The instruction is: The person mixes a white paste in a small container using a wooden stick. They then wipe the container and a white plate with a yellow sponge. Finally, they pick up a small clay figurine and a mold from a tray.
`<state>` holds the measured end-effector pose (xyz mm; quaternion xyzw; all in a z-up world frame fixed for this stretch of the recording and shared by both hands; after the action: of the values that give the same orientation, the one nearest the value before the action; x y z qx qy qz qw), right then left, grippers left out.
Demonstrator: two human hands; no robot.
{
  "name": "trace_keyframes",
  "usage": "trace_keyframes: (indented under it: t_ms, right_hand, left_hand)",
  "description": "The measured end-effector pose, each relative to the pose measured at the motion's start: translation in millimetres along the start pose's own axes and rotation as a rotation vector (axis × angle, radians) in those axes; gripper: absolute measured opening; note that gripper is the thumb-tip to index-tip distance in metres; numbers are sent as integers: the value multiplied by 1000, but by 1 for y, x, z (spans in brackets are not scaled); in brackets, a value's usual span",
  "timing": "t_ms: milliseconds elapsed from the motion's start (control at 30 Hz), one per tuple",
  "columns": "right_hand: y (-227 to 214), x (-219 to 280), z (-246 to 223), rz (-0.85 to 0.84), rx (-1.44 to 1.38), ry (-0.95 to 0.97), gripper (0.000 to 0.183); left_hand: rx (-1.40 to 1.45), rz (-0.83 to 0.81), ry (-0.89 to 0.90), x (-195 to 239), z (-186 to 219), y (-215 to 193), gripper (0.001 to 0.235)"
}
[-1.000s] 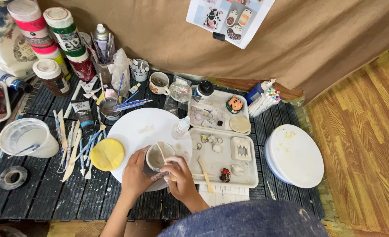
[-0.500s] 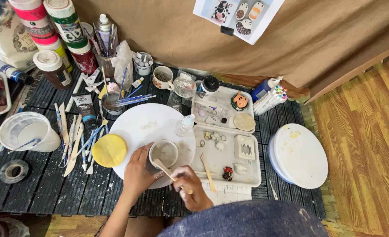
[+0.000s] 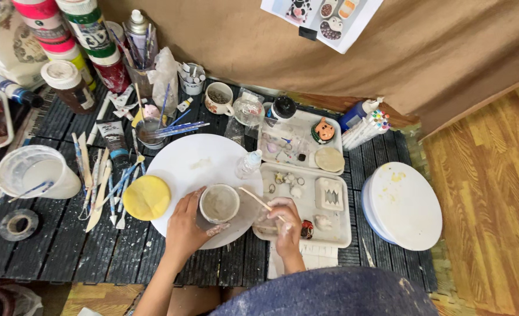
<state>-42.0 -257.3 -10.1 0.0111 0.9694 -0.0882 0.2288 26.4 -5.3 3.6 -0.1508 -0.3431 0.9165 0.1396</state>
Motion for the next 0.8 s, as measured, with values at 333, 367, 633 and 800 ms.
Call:
trace_keyframes:
  t_ms: [333, 367, 633, 800]
  right_hand:
    - [15, 19, 8, 27, 74, -83, 74]
    - [16, 25, 5, 25, 105, -122, 73]
    - [20, 24, 15, 227, -28, -11, 26]
    - [37, -20, 14, 169, -143, 46, 17]
  left_hand:
    - [20, -35, -28, -3, 6, -4, 99]
    - [15, -27, -20, -3, 6, -4, 99]
    - [123, -38, -39, 2, -2, 3, 100]
    - [321, -46, -63, 5, -14, -3, 95]
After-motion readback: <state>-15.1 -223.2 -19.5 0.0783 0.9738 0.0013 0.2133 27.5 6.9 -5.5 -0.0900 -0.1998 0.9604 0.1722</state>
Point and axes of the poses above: each hand's wrist, its own x-axis away from the middle knuckle, its own y-axis out of the palm, z = x × y, the point moved 1 cm from there along -x, towards the middle knuckle, and after that the axes turned 11 degrees about -z, right-handed, at the moved point
